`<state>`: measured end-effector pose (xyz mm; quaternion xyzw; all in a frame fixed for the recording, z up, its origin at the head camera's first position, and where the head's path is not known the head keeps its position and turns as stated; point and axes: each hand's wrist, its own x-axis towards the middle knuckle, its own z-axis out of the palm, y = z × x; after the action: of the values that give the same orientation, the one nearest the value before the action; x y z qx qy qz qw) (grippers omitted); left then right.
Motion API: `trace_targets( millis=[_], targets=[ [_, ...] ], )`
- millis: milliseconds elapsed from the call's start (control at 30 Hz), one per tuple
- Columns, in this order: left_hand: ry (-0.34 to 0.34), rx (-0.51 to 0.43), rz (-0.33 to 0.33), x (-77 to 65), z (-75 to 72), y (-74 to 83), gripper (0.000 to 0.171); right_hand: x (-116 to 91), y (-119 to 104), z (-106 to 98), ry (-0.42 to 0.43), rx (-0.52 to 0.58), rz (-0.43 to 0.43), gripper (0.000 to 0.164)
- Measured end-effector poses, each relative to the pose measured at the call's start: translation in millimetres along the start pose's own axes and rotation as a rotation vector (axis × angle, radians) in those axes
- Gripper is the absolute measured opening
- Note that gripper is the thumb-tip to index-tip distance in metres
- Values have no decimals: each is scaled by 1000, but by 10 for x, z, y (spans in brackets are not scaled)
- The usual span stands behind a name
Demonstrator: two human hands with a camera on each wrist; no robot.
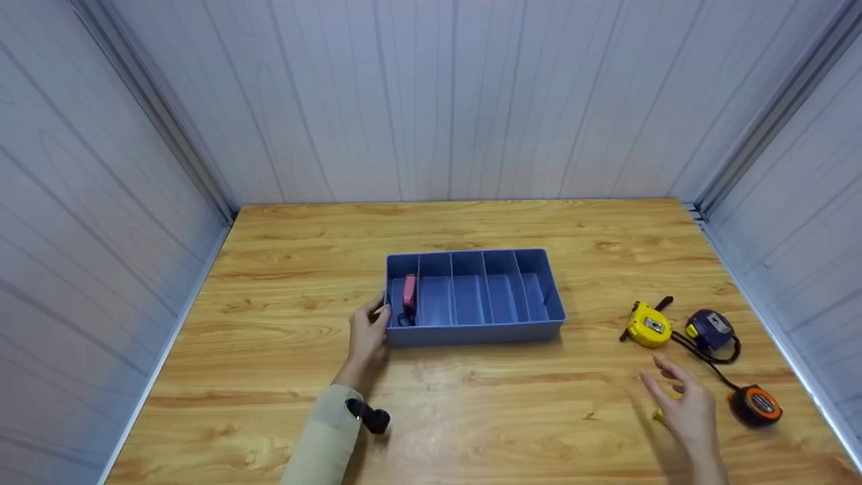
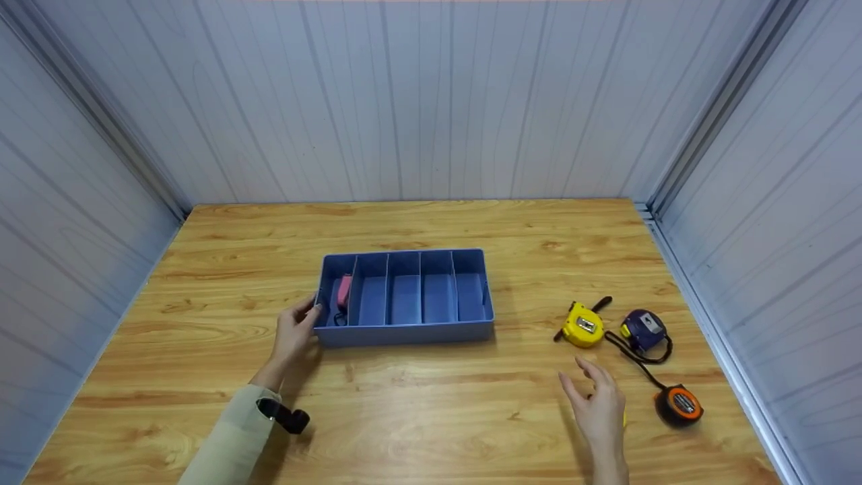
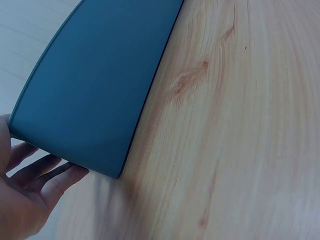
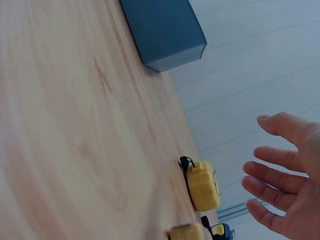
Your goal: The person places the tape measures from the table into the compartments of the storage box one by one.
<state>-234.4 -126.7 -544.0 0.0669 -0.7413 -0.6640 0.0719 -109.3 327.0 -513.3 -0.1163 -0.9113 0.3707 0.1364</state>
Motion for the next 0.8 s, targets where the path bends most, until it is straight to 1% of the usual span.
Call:
trace_targets(
  millis=[67,200,267,333,400,467,500,567,600,633,667,733,800],
  targets=[
    [9,3,-13,-2,-2,5,38,-19,35,-18,-2,-3,25,47],
    [9,-35,-47,-3,-7,8,38,-45,107,-41,15,-10,47,45],
    [4,-41,-46,-5,-10,10,38,-53,144,-54,26,-15,58,44],
    [-1,-28,-33,-7,-14,11,38,-51,233,-53,52,-25,69,43],
    [-2,5,-8,-12,-23,8,38,-46,362,-44,65,-23,71,45],
    [-4,35,19,-16,-32,3,37,-22,583,5,95,-71,69,47],
    [-5,43,32,-16,-37,1,37,-11,691,29,105,-91,74,49],
    [-7,56,51,-17,-44,-7,37,3,868,62,118,-93,80,51],
    [-8,55,53,-17,-46,-7,37,2,920,75,134,-105,92,51],
    [-10,57,57,-17,-47,-7,37,-6,947,76,145,-110,102,51],
    [-11,59,58,-17,-48,-6,37,-23,919,55,138,-80,118,51],
    [-13,63,60,-17,-49,-4,37,-74,808,-1,130,-20,152,51],
    [-15,68,62,-18,-51,-1,37,-130,650,-70,105,-8,206,53]
  ],
)
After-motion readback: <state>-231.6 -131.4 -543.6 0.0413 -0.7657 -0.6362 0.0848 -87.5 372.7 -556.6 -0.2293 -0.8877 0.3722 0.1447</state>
